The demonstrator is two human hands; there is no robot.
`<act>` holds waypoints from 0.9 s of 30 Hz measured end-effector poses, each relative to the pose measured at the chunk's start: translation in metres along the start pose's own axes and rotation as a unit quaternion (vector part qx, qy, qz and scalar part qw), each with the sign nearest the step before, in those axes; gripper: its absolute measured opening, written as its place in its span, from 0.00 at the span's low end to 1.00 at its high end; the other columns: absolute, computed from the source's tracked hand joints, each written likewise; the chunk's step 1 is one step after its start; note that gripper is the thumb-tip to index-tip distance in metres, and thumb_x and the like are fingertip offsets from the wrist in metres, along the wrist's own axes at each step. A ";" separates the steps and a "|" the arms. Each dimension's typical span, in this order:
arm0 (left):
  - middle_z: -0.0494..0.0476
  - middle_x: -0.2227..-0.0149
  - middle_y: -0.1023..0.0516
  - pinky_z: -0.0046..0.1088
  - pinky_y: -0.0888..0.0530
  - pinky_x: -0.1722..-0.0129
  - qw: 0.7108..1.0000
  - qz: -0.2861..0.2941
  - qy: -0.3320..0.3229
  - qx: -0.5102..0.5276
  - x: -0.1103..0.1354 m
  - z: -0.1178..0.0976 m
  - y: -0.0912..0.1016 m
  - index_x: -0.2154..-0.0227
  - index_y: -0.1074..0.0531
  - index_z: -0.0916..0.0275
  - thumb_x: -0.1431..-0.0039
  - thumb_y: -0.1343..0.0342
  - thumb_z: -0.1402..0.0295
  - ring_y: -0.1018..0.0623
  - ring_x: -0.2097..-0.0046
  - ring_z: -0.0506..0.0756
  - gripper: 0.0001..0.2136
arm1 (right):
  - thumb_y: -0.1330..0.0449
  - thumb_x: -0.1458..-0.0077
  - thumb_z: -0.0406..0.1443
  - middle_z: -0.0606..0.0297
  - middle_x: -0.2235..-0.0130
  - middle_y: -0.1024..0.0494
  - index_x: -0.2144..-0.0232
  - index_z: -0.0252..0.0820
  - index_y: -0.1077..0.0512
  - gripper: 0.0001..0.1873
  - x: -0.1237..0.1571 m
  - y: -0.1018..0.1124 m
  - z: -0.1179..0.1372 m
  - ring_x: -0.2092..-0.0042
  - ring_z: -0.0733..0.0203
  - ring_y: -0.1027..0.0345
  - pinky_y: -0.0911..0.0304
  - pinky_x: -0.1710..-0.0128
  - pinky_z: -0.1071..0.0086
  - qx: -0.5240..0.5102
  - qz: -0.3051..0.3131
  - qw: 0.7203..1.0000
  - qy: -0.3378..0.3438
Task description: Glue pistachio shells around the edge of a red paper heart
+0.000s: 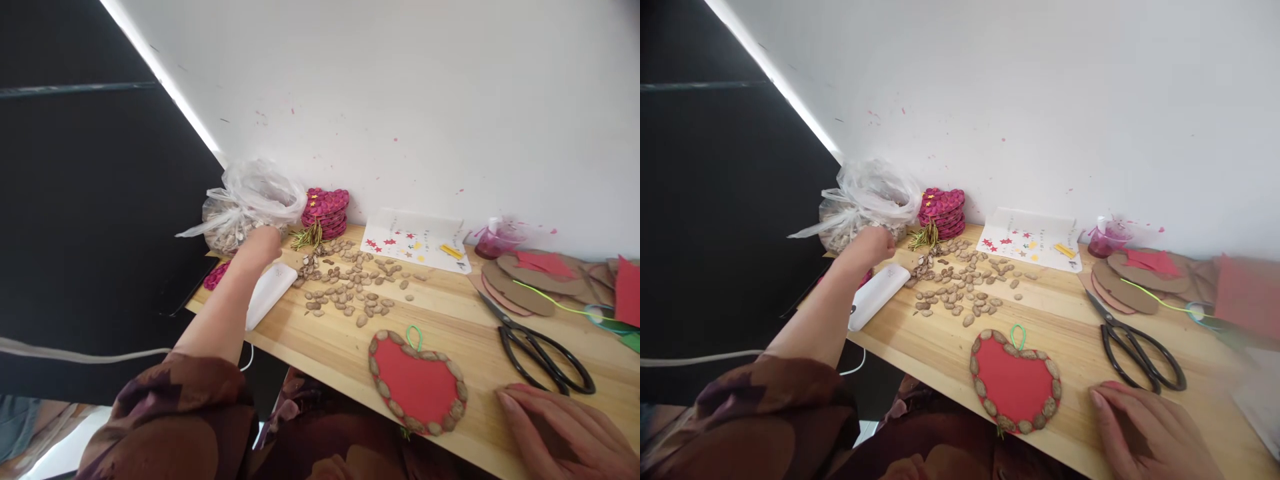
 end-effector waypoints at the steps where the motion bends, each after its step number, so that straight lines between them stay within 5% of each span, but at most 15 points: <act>1: 0.63 0.73 0.19 0.35 0.26 0.61 1.000 -0.021 0.005 0.005 0.001 0.001 0.012 0.75 0.21 0.61 0.51 0.42 0.75 0.19 0.64 0.63 0.06 | 0.37 0.39 0.44 0.63 0.63 0.17 0.62 0.48 0.23 0.08 0.001 0.000 -0.001 0.62 0.49 0.24 0.32 0.57 0.56 0.010 0.006 1.000 0.014; 5: 0.66 0.57 0.17 0.41 0.28 0.50 0.982 -0.180 0.047 0.039 -0.013 0.006 0.061 0.56 0.21 0.67 0.36 0.50 0.70 0.21 0.54 0.62 0.14 | 0.39 0.37 0.44 0.62 0.62 0.17 0.60 0.46 0.25 0.09 -0.001 0.000 -0.002 0.61 0.49 0.23 0.33 0.57 0.56 0.041 0.025 0.998 0.045; 9: 0.70 0.51 0.19 0.42 0.30 0.47 0.974 -0.208 0.051 0.080 -0.027 0.003 0.076 0.44 0.27 0.74 0.36 0.44 0.68 0.23 0.50 0.63 0.20 | 0.42 0.35 0.45 0.62 0.65 0.18 0.63 0.45 0.25 0.11 -0.011 0.004 0.011 0.64 0.51 0.24 0.34 0.60 0.57 0.046 0.019 0.997 0.055; 11: 0.67 0.52 0.18 0.40 0.30 0.48 0.969 -0.221 0.035 0.104 -0.020 -0.007 0.069 0.45 0.26 0.72 0.34 0.45 0.64 0.23 0.52 0.62 0.19 | 0.43 0.35 0.44 0.62 0.66 0.18 0.64 0.45 0.26 0.11 -0.015 0.007 0.020 0.64 0.51 0.24 0.33 0.60 0.57 0.055 0.012 0.998 0.039; 15: 0.58 0.68 0.18 0.35 0.29 0.58 0.970 -0.188 -0.034 0.152 0.015 -0.034 0.034 0.65 0.19 0.64 0.32 0.49 0.53 0.23 0.65 0.57 0.20 | 0.42 0.35 0.42 0.61 0.65 0.18 0.64 0.46 0.26 0.09 -0.018 0.010 0.033 0.62 0.51 0.25 0.33 0.57 0.57 0.068 0.011 0.998 0.003; 19: 0.56 0.67 0.16 0.31 0.29 0.59 0.965 -0.104 -0.104 0.217 0.040 -0.052 -0.004 0.66 0.19 0.61 0.36 0.45 0.64 0.22 0.65 0.56 0.11 | 0.40 0.36 0.42 0.62 0.65 0.18 0.65 0.46 0.26 0.08 -0.018 0.010 0.037 0.63 0.53 0.25 0.32 0.57 0.59 0.069 -0.008 0.998 -0.009; 23: 0.57 0.63 0.15 0.32 0.28 0.56 0.959 -0.076 -0.087 0.259 0.047 -0.051 -0.024 0.65 0.20 0.59 0.41 0.43 0.67 0.19 0.61 0.59 0.07 | 0.38 0.38 0.41 0.60 0.66 0.18 0.66 0.44 0.24 0.08 -0.019 0.014 0.043 0.64 0.53 0.24 0.31 0.58 0.60 0.076 -0.036 0.996 -0.014; 27: 0.56 0.71 0.19 0.32 0.30 0.62 0.966 -0.073 -0.084 0.234 0.054 -0.042 -0.028 0.72 0.23 0.60 0.37 0.46 0.58 0.22 0.67 0.58 0.14 | 0.35 0.41 0.38 0.61 0.65 0.17 0.66 0.44 0.23 0.04 -0.011 0.025 0.033 0.61 0.51 0.24 0.32 0.55 0.59 0.054 -0.033 0.997 -0.043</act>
Point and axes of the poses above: each hand's wrist, its own x-axis away from the middle knuckle, its own y-axis out of the back of the hand, z = x × y, the point moved 1 cm from there along -x, towards the middle knuckle
